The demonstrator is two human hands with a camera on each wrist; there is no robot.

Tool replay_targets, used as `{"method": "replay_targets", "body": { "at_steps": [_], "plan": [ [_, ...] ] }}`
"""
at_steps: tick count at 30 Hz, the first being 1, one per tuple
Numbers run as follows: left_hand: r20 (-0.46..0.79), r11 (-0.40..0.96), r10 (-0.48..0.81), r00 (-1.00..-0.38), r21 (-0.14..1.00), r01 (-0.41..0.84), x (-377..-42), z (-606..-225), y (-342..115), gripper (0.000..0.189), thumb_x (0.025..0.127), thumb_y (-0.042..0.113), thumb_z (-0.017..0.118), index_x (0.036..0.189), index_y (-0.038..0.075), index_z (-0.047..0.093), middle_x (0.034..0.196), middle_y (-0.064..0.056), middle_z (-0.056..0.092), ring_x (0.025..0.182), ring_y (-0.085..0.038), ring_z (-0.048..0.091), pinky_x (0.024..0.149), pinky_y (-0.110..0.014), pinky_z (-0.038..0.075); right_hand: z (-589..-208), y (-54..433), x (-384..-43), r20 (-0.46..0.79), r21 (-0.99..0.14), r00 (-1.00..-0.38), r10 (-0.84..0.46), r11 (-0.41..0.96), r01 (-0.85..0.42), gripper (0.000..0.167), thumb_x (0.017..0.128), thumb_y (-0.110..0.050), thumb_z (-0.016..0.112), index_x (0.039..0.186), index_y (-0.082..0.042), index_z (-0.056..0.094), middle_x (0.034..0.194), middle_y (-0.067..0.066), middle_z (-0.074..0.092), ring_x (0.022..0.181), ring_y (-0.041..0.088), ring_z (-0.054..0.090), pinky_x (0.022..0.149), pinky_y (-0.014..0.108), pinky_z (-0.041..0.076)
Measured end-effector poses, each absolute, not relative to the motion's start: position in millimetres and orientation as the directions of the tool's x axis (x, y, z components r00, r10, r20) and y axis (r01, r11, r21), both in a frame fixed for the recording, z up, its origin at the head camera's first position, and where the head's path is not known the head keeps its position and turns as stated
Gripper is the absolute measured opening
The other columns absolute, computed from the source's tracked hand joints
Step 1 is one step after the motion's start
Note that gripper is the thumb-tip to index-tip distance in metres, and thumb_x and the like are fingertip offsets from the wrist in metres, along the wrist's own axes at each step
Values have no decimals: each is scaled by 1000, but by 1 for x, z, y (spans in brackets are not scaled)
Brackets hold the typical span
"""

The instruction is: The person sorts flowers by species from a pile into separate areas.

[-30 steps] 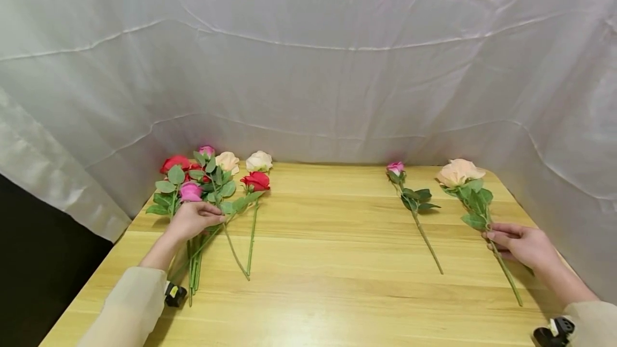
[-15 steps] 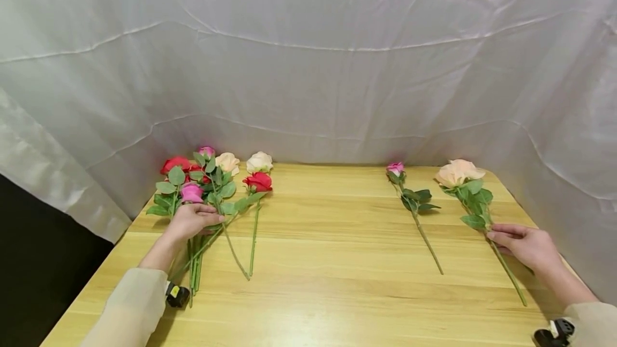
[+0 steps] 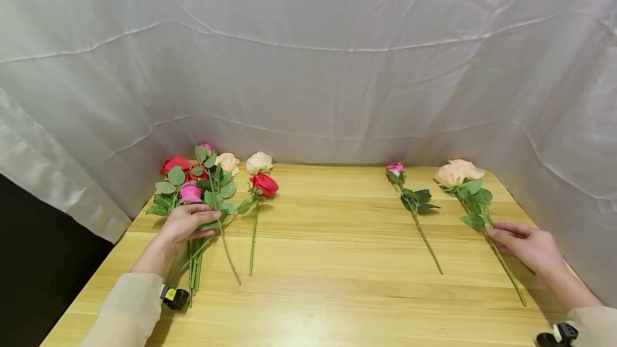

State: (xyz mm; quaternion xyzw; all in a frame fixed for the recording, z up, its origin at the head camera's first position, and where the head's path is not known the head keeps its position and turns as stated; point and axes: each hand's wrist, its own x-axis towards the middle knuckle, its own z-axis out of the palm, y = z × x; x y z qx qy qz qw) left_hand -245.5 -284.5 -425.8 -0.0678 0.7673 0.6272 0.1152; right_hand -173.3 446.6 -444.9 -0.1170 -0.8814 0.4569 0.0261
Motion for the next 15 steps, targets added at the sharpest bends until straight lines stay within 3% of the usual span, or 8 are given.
{"method": "replay_targets", "body": {
  "at_steps": [2,4,7,10,15],
  "plan": [
    [-267,186,36,-963,949,-256,-244,-424,-284,64,99,15,73,146,-17,42,110,-2,67,84,-7,72,79,-27,65,-444,444,-173,-18,-818,-973,231,555,147,61,99,-34,73,136,12,59,90,-28,71,77,0,72,67,20,62],
    [-268,182,37,-963,949,-257,-242,-422,-283,69,99,17,74,148,-16,40,113,-3,66,83,-6,71,77,-26,64,-442,441,-172,33,-806,-967,251,579,122,63,99,-36,74,138,11,58,89,-33,68,79,-9,68,69,13,58],
    [-268,187,39,-963,948,-257,-241,-419,-282,72,99,21,74,151,-14,39,119,-4,66,82,-5,71,75,-24,64,-437,435,-171,93,-779,-952,291,616,112,69,98,-42,72,144,8,55,90,-41,63,86,-24,55,76,0,45],
    [-262,176,57,-964,953,-248,-239,-415,-279,73,100,22,73,153,-13,37,120,-2,66,85,-5,70,77,-23,63,-431,427,-172,147,-763,-934,327,638,104,70,98,-46,71,147,2,55,90,-47,60,87,-32,46,72,-4,34],
    [-227,112,113,-967,970,-215,-237,-410,-272,71,101,16,70,154,-14,32,118,1,70,95,-3,69,81,-23,63,-422,409,-173,201,-837,-921,335,548,17,61,98,-36,74,148,-5,57,95,-44,64,88,-29,55,74,-3,42]
  ]
}}
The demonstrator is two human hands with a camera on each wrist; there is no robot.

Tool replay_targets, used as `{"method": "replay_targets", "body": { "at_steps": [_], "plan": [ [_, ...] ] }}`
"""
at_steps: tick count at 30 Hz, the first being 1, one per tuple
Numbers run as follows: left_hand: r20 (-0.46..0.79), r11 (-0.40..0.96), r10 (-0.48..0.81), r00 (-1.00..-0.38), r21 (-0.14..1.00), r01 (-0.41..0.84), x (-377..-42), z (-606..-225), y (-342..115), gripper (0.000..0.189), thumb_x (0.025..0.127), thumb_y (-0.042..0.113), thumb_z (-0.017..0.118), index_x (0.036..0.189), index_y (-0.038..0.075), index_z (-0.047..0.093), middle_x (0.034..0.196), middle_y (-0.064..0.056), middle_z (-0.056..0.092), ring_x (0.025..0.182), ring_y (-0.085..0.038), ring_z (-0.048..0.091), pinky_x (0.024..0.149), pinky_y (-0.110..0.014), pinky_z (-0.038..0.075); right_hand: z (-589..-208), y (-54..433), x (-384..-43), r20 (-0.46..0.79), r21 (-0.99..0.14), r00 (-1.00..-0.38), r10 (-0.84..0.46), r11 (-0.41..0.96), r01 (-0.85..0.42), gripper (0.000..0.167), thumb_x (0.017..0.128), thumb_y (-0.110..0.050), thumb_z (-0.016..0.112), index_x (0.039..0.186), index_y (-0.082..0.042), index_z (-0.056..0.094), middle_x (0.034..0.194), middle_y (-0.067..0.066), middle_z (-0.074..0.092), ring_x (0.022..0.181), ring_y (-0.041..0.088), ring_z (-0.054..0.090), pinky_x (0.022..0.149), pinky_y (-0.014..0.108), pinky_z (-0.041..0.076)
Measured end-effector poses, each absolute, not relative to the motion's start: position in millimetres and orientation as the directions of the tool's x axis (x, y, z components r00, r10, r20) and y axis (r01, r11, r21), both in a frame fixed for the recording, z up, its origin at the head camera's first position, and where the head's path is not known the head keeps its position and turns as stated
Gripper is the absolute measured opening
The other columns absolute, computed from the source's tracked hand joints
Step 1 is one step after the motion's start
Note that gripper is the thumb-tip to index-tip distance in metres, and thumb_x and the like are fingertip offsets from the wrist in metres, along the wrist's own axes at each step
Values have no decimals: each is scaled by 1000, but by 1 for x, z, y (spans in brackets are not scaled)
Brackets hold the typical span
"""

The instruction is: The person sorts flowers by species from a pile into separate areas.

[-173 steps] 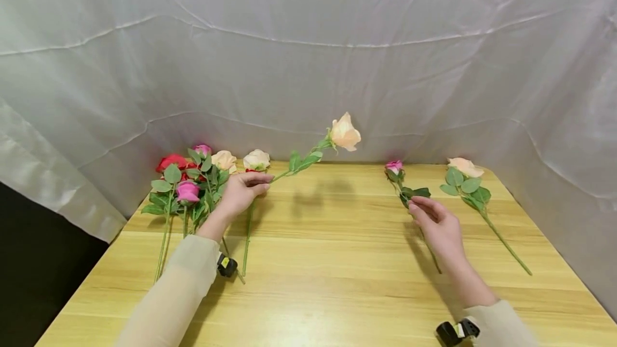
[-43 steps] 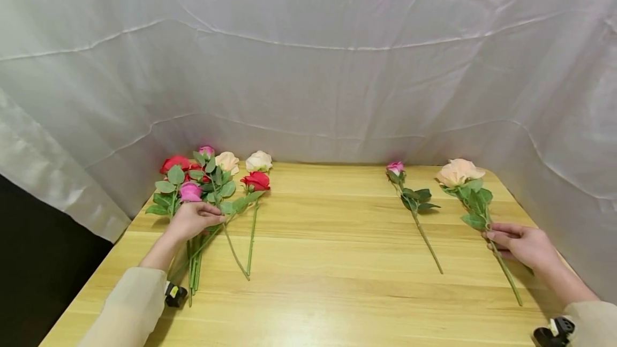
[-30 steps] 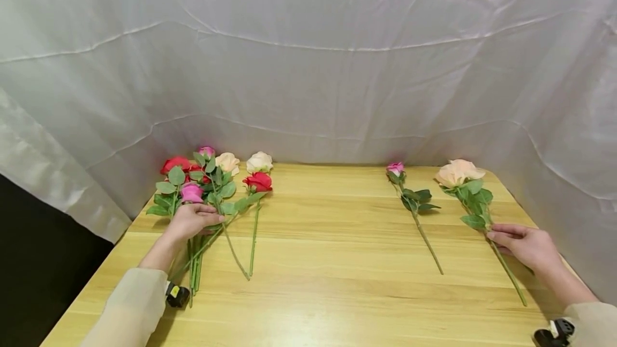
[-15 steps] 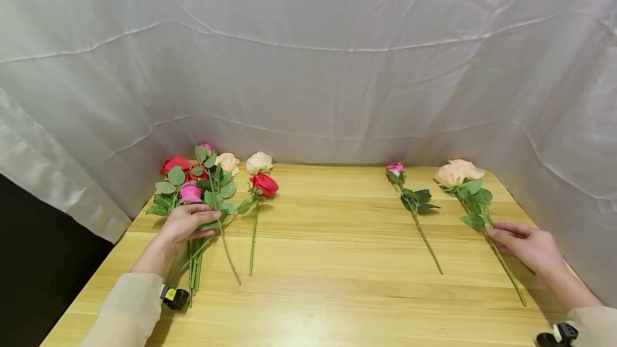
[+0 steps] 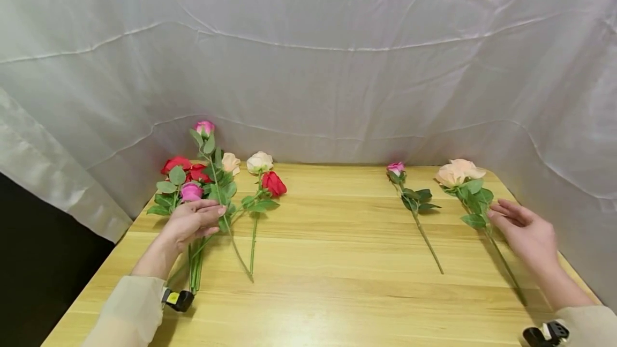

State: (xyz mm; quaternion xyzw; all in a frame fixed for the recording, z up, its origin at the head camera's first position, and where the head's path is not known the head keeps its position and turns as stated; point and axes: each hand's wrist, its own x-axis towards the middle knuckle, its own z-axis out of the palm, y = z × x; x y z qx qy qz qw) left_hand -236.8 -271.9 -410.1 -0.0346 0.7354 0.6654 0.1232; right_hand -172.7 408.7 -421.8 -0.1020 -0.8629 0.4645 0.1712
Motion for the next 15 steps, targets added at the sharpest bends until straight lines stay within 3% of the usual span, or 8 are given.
{"method": "replay_targets", "body": {
  "at_steps": [4,10,15],
  "plan": [
    [-191,64,141,-972,981,-183,-235,-406,-263,67,102,12,68,153,-14,33,116,2,72,97,-4,70,82,-25,63,-414,390,-174,229,-866,-920,319,499,-43,60,98,-30,75,149,-5,56,100,-40,66,89,-25,59,69,0,49],
    [-174,-7,153,-973,984,-177,-232,-399,-250,59,101,6,67,148,-14,37,112,1,71,96,-12,73,84,-30,64,-404,359,-176,272,-856,-918,288,509,-94,56,99,-29,74,147,-4,58,105,-37,67,95,-23,59,74,0,49],
    [-178,47,174,-968,984,-173,-229,-397,-243,53,101,7,68,142,-14,42,115,-5,69,97,-12,70,85,-34,65,-396,331,-177,244,-894,-942,231,431,-126,55,101,-26,72,149,-6,56,114,-30,70,99,-18,63,80,3,52]
  ]
}}
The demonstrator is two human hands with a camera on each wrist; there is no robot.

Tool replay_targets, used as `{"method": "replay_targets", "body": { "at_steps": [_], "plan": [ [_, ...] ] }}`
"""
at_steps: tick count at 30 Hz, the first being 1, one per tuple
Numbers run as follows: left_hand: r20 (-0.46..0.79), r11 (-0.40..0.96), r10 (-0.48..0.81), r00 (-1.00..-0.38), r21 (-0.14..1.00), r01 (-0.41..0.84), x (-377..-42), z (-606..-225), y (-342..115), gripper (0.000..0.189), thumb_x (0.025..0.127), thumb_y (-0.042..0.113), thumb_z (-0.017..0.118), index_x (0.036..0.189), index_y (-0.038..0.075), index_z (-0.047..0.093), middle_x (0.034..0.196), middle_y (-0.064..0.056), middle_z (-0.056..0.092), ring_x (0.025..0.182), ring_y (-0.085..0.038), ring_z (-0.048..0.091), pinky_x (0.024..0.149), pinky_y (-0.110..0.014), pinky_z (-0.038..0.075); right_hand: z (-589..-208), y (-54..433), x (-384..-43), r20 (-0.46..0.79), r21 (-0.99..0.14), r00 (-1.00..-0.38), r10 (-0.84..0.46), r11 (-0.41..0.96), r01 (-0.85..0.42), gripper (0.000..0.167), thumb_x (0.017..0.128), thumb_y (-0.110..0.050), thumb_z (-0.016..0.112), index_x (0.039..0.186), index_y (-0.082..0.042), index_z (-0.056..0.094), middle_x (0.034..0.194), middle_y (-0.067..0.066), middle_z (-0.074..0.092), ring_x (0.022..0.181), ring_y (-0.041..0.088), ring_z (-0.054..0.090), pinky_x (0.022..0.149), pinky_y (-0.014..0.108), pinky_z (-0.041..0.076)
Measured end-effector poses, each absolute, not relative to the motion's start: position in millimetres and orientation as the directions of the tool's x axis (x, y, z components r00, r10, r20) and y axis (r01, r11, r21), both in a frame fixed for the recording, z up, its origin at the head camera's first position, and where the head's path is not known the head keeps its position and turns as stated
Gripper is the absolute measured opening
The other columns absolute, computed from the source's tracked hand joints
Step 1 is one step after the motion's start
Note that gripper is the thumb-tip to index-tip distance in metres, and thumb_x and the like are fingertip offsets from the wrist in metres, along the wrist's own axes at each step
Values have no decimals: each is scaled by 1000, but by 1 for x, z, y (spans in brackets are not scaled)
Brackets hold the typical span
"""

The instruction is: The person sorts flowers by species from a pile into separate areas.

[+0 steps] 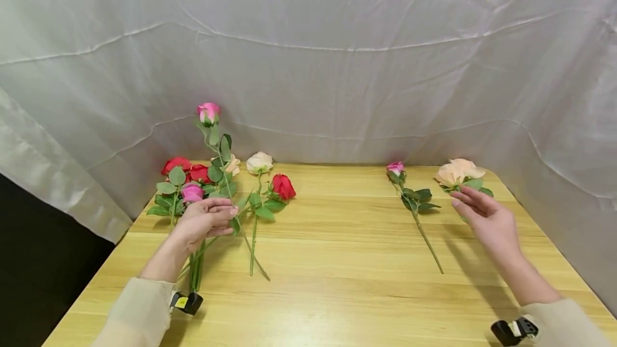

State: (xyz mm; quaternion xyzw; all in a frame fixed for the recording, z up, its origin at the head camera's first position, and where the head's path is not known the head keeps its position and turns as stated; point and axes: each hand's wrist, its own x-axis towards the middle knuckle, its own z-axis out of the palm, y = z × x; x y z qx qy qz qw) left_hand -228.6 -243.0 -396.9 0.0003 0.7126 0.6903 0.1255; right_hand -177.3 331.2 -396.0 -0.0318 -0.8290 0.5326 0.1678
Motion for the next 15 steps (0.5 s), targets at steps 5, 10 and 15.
{"method": "replay_targets", "body": {
  "at_steps": [5,10,15],
  "plan": [
    [-191,149,162,-968,975,-167,-225,-397,-239,43,101,12,70,132,-10,51,116,-7,66,100,-11,67,94,-44,62,-391,296,-182,214,-933,-964,155,326,-155,55,101,-23,72,150,-4,54,117,-22,73,104,-13,64,87,5,52],
    [-199,181,159,-967,969,-170,-223,-396,-238,43,101,11,68,133,-12,50,115,-9,64,99,-14,67,93,-43,62,-388,263,-187,206,-937,-975,81,304,-173,57,102,-28,70,150,-1,53,118,-19,73,106,-10,65,89,8,53],
    [-198,167,159,-967,971,-172,-220,-393,-239,42,101,8,67,132,-13,48,117,-14,63,96,-17,68,89,-42,64,-391,238,-191,199,-941,-980,33,285,-181,58,103,-30,68,150,0,52,126,-5,73,107,-3,68,89,18,59]
  ]
}}
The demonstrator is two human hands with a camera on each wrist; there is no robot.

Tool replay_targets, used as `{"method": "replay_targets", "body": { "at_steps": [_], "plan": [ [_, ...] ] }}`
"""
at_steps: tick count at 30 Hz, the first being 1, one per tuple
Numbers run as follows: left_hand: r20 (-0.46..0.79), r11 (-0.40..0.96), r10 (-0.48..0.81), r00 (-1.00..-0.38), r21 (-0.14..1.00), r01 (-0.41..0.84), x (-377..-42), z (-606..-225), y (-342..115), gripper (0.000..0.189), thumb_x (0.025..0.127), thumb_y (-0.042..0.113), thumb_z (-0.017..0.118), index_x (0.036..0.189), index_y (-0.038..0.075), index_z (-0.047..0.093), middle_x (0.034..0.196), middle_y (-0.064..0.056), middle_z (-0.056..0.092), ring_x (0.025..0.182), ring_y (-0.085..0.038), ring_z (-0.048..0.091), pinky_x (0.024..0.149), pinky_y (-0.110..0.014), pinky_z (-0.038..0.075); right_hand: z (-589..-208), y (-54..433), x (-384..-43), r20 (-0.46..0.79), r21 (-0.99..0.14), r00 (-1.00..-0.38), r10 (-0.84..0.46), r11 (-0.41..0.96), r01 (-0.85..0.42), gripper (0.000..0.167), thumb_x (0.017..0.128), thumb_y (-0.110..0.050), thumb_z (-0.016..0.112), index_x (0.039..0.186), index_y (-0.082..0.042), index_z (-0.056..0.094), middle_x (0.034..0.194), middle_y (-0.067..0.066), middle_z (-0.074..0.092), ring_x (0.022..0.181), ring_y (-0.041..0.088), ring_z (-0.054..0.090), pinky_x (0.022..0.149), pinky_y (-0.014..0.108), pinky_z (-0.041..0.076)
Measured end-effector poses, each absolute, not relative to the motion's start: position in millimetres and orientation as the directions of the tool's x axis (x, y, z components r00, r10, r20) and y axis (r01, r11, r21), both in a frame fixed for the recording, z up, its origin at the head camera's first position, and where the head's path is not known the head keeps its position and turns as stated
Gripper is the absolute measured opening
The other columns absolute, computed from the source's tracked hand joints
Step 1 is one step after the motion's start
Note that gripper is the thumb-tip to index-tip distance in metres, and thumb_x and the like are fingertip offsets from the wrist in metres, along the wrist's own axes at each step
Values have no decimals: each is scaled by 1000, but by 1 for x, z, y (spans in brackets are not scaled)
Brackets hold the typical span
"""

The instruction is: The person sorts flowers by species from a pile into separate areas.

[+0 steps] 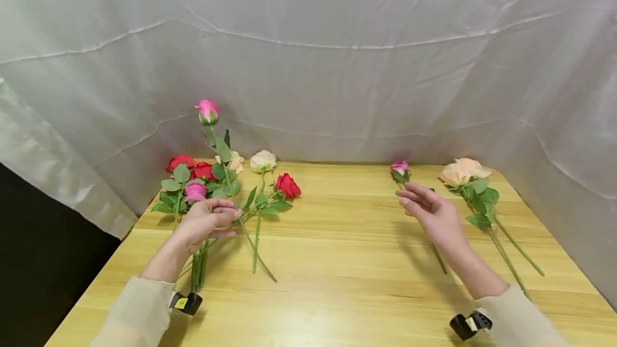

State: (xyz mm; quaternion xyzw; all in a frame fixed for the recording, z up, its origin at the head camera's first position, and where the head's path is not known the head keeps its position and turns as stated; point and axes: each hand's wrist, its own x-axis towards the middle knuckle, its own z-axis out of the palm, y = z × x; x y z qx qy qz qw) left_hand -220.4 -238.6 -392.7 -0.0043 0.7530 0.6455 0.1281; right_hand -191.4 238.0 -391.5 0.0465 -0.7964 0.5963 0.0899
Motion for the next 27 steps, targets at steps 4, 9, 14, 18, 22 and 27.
{"method": "replay_targets", "body": {
  "at_steps": [4,9,14,18,22,27],
  "plan": [
    [-179,153,175,-968,976,-153,-220,-389,-232,44,101,9,68,133,-13,48,118,-17,65,100,-20,70,88,-40,64,-395,223,-193,179,-950,-984,12,261,-169,56,103,-30,68,149,-2,53,132,8,70,108,3,69,89,22,60],
    [-157,93,208,-965,986,-140,-219,-388,-216,41,100,6,68,132,-12,50,114,-14,67,102,-21,72,87,-36,64,-400,203,-196,147,-966,-989,-14,214,-146,53,103,-28,70,148,-4,55,136,18,67,107,4,70,92,24,60],
    [-131,32,237,-963,991,-127,-221,-390,-196,39,100,3,68,132,-12,50,113,-15,69,100,-19,73,88,-36,64,-407,185,-197,141,-972,-989,-36,183,-146,51,102,-24,70,147,-4,56,136,18,67,107,4,69,92,25,61],
    [-119,-4,241,-963,992,-124,-222,-392,-179,36,99,1,68,129,-11,52,114,-16,70,97,-19,74,89,-36,64,-412,169,-195,144,-978,-988,-50,145,-149,48,102,-20,71,145,-4,58,134,17,68,108,7,70,91,26,61],
    [-112,-49,255,-961,990,-128,-224,-392,-161,31,99,-2,67,126,-9,54,109,-12,70,95,-18,72,89,-36,64,-415,155,-192,128,-988,-990,-58,80,-133,45,101,-16,71,143,-3,59,134,17,68,109,11,70,93,31,62],
    [-108,-88,283,-953,987,-138,-228,-390,-134,33,98,-5,65,128,-10,54,111,-14,69,93,-17,72,88,-37,64,-418,142,-188,97,-995,-993,-72,27,-99,41,100,-12,71,138,-1,62,132,17,69,109,16,70,93,33,62]
  ]
}}
